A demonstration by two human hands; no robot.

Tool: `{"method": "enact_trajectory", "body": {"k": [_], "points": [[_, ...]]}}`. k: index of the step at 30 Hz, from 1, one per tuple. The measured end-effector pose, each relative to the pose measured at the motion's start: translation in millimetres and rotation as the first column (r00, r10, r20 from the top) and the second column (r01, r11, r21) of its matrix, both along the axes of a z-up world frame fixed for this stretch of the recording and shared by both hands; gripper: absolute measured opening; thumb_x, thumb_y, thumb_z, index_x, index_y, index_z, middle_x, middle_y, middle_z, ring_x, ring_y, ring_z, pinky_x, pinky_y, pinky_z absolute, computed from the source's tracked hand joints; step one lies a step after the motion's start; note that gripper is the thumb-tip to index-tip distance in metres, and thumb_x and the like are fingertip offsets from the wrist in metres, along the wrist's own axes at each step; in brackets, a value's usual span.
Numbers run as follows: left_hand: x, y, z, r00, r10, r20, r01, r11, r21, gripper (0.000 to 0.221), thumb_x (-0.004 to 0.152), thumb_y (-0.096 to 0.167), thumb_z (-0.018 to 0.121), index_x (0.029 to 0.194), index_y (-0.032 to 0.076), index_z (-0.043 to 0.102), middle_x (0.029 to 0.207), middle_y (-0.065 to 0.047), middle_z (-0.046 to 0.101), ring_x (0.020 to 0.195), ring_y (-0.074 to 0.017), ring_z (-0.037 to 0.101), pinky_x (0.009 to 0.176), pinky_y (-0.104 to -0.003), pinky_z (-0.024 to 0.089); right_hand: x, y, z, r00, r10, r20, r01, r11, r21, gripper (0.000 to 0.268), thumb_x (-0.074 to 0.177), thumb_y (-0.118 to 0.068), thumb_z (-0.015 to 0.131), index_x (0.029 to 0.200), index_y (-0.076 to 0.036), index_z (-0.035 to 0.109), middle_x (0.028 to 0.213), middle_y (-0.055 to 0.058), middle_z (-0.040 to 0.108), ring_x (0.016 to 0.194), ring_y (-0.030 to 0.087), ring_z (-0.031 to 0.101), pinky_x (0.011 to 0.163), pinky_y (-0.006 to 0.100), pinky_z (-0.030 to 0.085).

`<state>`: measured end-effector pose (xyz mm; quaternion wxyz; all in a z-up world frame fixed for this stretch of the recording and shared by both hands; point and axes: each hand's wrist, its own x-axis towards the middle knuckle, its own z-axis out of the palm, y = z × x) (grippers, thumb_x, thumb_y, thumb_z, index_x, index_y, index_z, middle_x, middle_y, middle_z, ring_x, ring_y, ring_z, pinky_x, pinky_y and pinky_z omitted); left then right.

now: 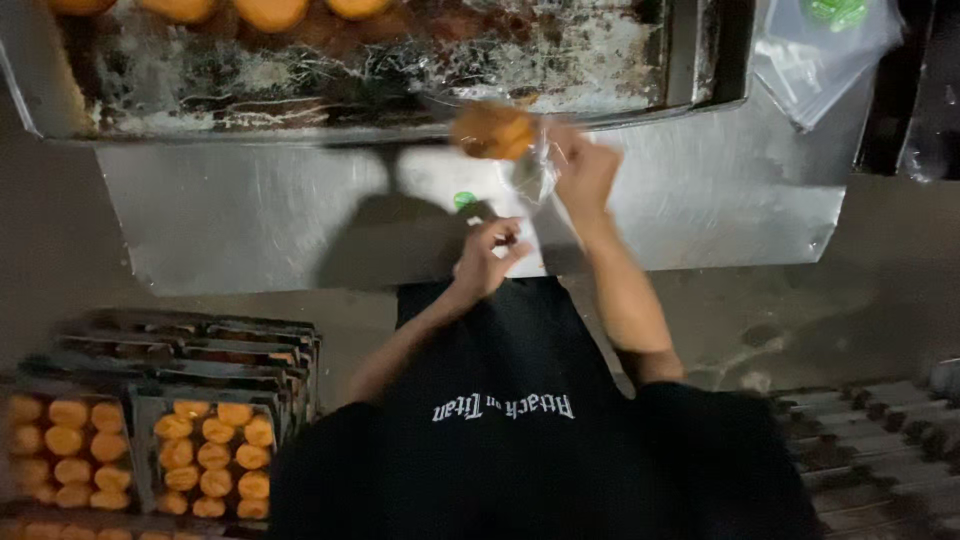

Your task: The person bags donuts by hand. They pick up donuts one at a time from a metal tray and place them into individual plastic bags, then set the bags on a metal work surface.

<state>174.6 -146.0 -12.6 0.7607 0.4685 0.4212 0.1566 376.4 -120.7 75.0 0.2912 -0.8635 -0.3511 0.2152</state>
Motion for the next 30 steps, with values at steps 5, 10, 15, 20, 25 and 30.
{"method": "enact_trajectory", "body": {"k": [5,10,15,20,25,30], "points": [[7.6,-25.1,-90.5,0.913,-0.1,-0.395,0.407,0.175,0.897,0.036,0.076,0.003,0.068,0.101,0.029,0.07,0.121,-0.01,0.066,0.108,-0.0299,0.065,0.098,-0.039,0.056,32.1,52.0,17.7,0.911,0.219,0.348,-0.383,0.761,0.524,0.05,0.098,-0.021,0.085,0.138,-0.002,0.06,0.137,0.022,0.063,0.129,0.036,0.058,0.111,0.045,0.046],[-7.7,-7.0,-110.5,0.895,-0.236,-0.379,0.447,0.473,0.76,0.023,0.087,0.011,0.072,0.107,0.001,0.07,0.106,-0.013,0.063,0.098,-0.0335,0.064,0.086,-0.044,0.054,-31.3,-76.0,-71.6,0.701,0.059,-0.711,-0.286,0.936,-0.204,0.06,0.095,-0.052,0.06,0.14,-0.013,0.067,0.118,0.021,0.079,0.101,0.035,0.075,0.081,0.047,0.054],[3.0,9.0,-113.3,0.86,-0.256,-0.442,0.506,0.549,0.665,0.014,0.093,0.015,0.068,0.096,0.001,0.07,0.103,-0.016,0.066,0.091,-0.0307,0.065,0.079,-0.041,0.055,-55.3,-179.4,-119.9,0.767,0.292,-0.571,-0.384,0.922,-0.044,0.045,0.093,-0.031,0.074,0.13,-0.006,0.067,0.114,0.01,0.076,0.102,0.021,0.073,0.093,0.035,0.057],[9.5,1.8,-87.3,0.899,-0.435,-0.044,0.379,0.726,0.574,0.021,0.106,0.015,0.059,0.113,-0.001,0.07,0.108,-0.014,0.07,0.094,-0.0237,0.069,0.084,-0.034,0.057,-64.9,-169.5,-104.4,0.841,0.381,-0.383,-0.341,0.924,0.171,0.031,0.094,-0.023,0.072,0.115,-0.001,0.07,0.111,0.016,0.07,0.088,0.027,0.068,0.078,0.038,0.055],[9.7,2.2,-32.7,0.892,-0.424,-0.154,0.451,0.846,0.283,0.018,0.093,0.019,0.072,0.099,0.002,0.077,0.097,-0.012,0.077,0.083,-0.0201,0.074,0.077,-0.034,0.058,-77.9,-180.1,-106.4,0.937,0.14,-0.319,-0.158,0.987,-0.032,0.03,0.098,-0.026,0.075,0.099,0.003,0.065,0.078,0.018,0.066,0.068,0.029,0.062,0.065,0.04,0.054],[18.1,0.9,-9.2,0.947,-0.27,-0.176,0.322,0.829,0.458,0.014,0.091,0.012,0.074,0.095,0.0,0.079,0.099,-0.01,0.071,0.083,-0.0187,0.069,0.075,-0.033,0.056,-78.7,-146.0,-93.0,0.805,-0.111,-0.583,0.104,0.994,-0.045,0.027,0.106,-0.017,0.046,0.131,-0.007,0.043,0.068,0.009,0.07,0.05,0.012,0.063,0.046,0.028,0.051]]}}
